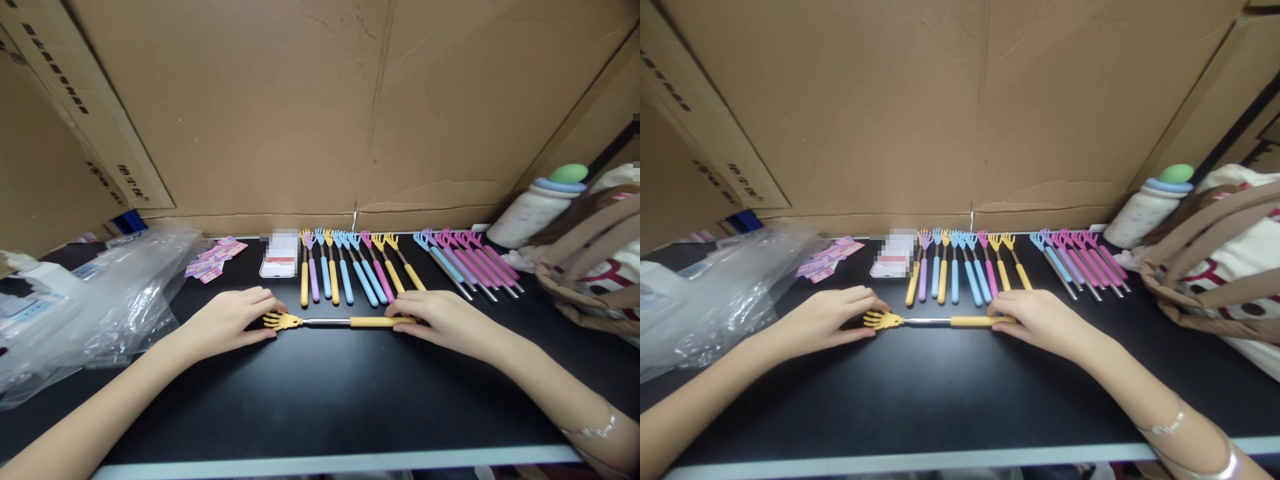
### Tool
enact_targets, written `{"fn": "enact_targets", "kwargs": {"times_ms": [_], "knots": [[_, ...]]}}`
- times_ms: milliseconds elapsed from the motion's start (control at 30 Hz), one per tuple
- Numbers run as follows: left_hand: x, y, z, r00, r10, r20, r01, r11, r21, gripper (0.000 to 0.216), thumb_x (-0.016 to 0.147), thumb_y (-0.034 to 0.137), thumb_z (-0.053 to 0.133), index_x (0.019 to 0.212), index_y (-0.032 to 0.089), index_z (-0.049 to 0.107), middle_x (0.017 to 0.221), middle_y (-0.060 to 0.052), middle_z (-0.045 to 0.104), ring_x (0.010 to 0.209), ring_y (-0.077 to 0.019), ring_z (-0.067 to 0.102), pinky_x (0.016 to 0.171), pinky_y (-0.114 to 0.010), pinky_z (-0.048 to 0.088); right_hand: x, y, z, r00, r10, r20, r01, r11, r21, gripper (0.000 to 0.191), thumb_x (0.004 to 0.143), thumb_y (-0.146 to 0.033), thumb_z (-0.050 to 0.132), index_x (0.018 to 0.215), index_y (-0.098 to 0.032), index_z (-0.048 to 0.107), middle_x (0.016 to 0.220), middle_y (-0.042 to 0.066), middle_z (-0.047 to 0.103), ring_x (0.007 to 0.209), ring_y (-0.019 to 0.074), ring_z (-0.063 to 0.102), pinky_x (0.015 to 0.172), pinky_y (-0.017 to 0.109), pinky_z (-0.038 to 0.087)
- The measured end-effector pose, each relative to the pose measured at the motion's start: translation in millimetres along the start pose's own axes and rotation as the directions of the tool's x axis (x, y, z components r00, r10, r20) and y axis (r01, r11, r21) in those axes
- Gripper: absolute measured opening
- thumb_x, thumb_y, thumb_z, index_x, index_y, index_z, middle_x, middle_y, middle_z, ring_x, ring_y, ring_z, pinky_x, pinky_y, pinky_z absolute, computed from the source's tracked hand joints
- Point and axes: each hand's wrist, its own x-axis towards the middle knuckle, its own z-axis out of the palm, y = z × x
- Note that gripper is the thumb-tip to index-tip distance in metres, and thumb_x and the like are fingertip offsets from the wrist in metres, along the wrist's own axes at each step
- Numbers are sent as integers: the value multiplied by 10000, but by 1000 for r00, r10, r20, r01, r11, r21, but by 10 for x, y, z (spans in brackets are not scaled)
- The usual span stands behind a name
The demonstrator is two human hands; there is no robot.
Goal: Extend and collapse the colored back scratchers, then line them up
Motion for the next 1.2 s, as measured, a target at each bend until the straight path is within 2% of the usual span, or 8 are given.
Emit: {"fn": "enact_targets", "kwargs": {"times_ms": [700,900,1200], "knots": [[-12,30,-22,1000,5,-10,-5,1000,-3,221,875,349,540,1068,244,517,995,7,616,866,-149,612,700,-238,412,-3,-28,-11,998,-45,-44,44,999,-14,151,885,-313,517,955,-244,632,923,15,686,788,147,638,673,241,425],[-16,69,-3,999,-4,-54,5,1000,22,137,857,255,494,990,226,506,895,11,633,748,-139,620,635,-238,410,13,-49,10,999,-45,-21,45,999,9,175,891,-344,514,965,-243,636,937,20,679,798,151,633,690,254,435],[-10,69,2,999,19,-43,-18,1000,9,184,877,270,495,1059,251,511,937,16,636,793,-138,625,669,-236,407,37,-85,27,999,-45,3,45,999,14,177,881,-336,535,990,-236,632,942,23,674,825,167,636,696,259,435]]}}
